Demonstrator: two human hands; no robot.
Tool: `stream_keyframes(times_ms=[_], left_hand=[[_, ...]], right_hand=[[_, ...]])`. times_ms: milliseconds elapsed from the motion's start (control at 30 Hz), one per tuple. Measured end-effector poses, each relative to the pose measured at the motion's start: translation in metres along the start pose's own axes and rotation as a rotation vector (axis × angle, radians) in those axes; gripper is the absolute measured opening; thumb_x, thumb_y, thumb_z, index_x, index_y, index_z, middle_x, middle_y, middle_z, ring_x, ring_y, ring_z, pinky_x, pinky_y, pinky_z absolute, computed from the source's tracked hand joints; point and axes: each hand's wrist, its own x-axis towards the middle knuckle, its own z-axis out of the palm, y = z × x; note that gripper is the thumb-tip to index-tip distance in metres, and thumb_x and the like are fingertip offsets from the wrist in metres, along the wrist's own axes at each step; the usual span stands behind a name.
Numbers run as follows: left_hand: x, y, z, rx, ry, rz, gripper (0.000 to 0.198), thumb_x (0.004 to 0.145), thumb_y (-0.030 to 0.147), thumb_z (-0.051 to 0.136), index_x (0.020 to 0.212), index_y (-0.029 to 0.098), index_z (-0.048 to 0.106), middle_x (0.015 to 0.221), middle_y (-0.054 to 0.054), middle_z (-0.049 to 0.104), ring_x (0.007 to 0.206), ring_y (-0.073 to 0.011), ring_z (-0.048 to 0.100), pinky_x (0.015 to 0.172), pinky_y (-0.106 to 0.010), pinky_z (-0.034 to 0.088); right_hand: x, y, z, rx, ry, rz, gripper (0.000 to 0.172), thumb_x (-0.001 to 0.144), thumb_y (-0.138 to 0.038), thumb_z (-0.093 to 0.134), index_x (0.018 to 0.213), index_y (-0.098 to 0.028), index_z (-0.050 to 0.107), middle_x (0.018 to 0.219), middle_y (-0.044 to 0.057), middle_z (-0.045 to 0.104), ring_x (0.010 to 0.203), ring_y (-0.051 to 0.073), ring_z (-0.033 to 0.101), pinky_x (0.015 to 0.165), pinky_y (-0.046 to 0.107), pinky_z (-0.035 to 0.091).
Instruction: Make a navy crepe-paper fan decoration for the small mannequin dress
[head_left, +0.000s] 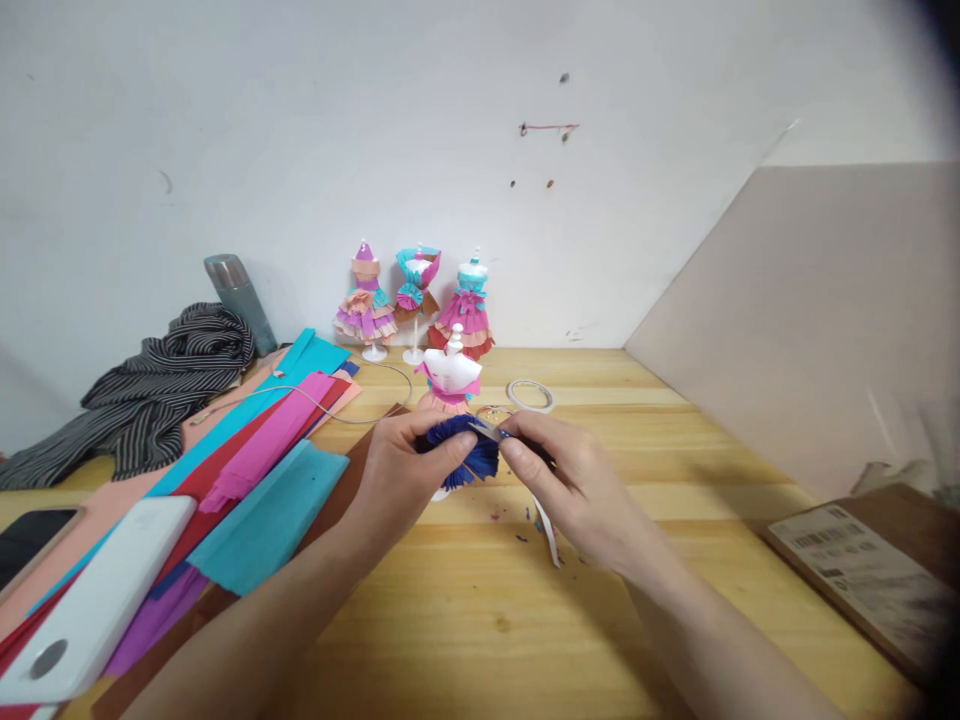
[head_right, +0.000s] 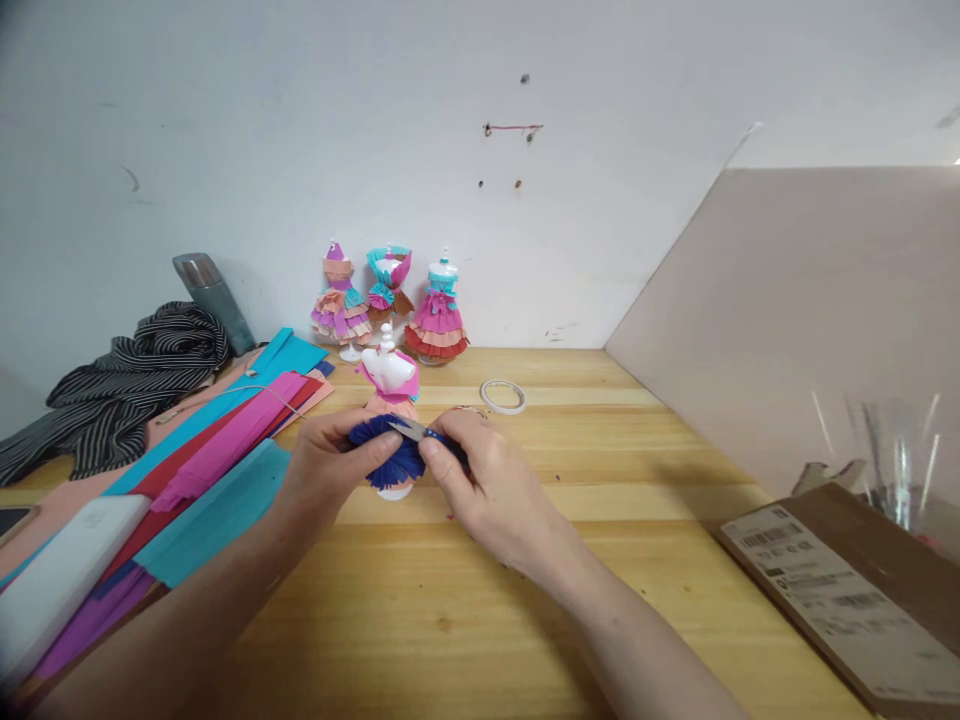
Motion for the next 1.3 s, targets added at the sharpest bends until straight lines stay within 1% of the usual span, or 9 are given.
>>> stream_keyframes(times_ms=[233, 400, 500, 667, 900, 1067, 1233, 1300], left_hand=[[0.000, -0.006, 0.000, 0.019, 0.024, -0.006, 0.020, 0.073, 0.031, 0.072, 0.080, 0.013, 0.077, 0.068, -0.004, 0.071, 0.060, -0.0154, 0.063, 0.058, -0.026, 0.052], [0.000, -0.002, -0.001, 0.019, 0.014, -0.006, 0.020, 0.073, 0.031, 0.073, 0.080, 0.013, 0.077, 0.067, -0.003, 0.070, 0.059, -0.0138, 0.062, 0.059, -0.025, 0.051], [0.000, 0.000, 0.000, -0.005, 0.014, -0.002, 0.017, 0.071, 0.029, 0.073, 0.078, 0.014, 0.077, 0.066, -0.002, 0.070, 0.060, -0.0126, 0.060, 0.059, -0.024, 0.049], [-0.001, -0.003, 0.001, -0.030, 0.013, 0.011, 0.017, 0.071, 0.028, 0.074, 0.080, 0.015, 0.079, 0.068, -0.002, 0.071, 0.060, -0.0119, 0.060, 0.059, -0.023, 0.049], [-0.001, -0.006, 0.000, -0.050, -0.013, 0.002, 0.020, 0.070, 0.031, 0.076, 0.081, 0.015, 0.079, 0.068, -0.003, 0.071, 0.060, -0.0131, 0.061, 0.058, -0.024, 0.050], [0.001, -0.006, 0.000, -0.083, -0.033, 0.030, 0.018, 0.070, 0.026, 0.077, 0.086, 0.017, 0.079, 0.079, -0.004, 0.075, 0.070, -0.0141, 0.066, 0.065, -0.024, 0.054], [0.000, -0.003, 0.000, -0.116, -0.056, 0.019, 0.019, 0.071, 0.029, 0.077, 0.084, 0.016, 0.079, 0.076, -0.003, 0.074, 0.065, -0.0135, 0.065, 0.058, -0.022, 0.054], [0.000, -0.001, 0.000, -0.106, -0.059, 0.024, 0.018, 0.071, 0.029, 0.077, 0.083, 0.016, 0.079, 0.074, -0.003, 0.074, 0.064, -0.0132, 0.064, 0.057, -0.022, 0.053]], right_hand=[[-0.002, 0.001, 0.000, 0.012, -0.001, 0.006, 0.033, 0.098, -0.038, 0.041, 0.082, -0.016, 0.059, 0.074, 0.004, 0.059, 0.068, 0.018, 0.053, 0.063, 0.030, 0.038], [0.000, 0.000, 0.000, -0.001, 0.011, -0.013, 0.032, 0.097, -0.037, 0.041, 0.080, -0.016, 0.059, 0.071, 0.003, 0.058, 0.065, 0.017, 0.052, 0.061, 0.029, 0.038], [0.002, -0.001, 0.000, -0.008, 0.025, -0.026, 0.030, 0.096, -0.035, 0.043, 0.077, -0.017, 0.057, 0.068, 0.002, 0.056, 0.062, 0.015, 0.051, 0.059, 0.028, 0.037], [0.004, -0.001, 0.000, 0.014, 0.035, -0.036, 0.029, 0.095, -0.034, 0.044, 0.072, -0.018, 0.055, 0.060, -0.001, 0.049, 0.055, 0.013, 0.045, 0.053, 0.026, 0.033], [0.007, 0.003, -0.002, 0.087, -0.007, -0.005, 0.033, 0.094, -0.038, 0.044, 0.068, -0.019, 0.052, 0.059, -0.002, 0.045, 0.055, 0.013, 0.042, 0.053, 0.026, 0.032], [0.007, 0.006, -0.002, 0.062, -0.015, 0.004, 0.033, 0.093, -0.037, 0.044, 0.067, -0.019, 0.050, 0.059, -0.002, 0.046, 0.056, 0.013, 0.043, 0.054, 0.027, 0.032], [0.008, 0.007, -0.002, 0.062, -0.031, 0.011, 0.032, 0.092, -0.037, 0.044, 0.065, -0.020, 0.047, 0.058, -0.002, 0.045, 0.055, 0.013, 0.042, 0.053, 0.026, 0.032], [0.009, 0.007, -0.002, 0.068, -0.032, 0.003, 0.032, 0.091, -0.036, 0.045, 0.064, -0.020, 0.045, 0.058, -0.003, 0.043, 0.054, 0.012, 0.040, 0.052, 0.026, 0.031]])
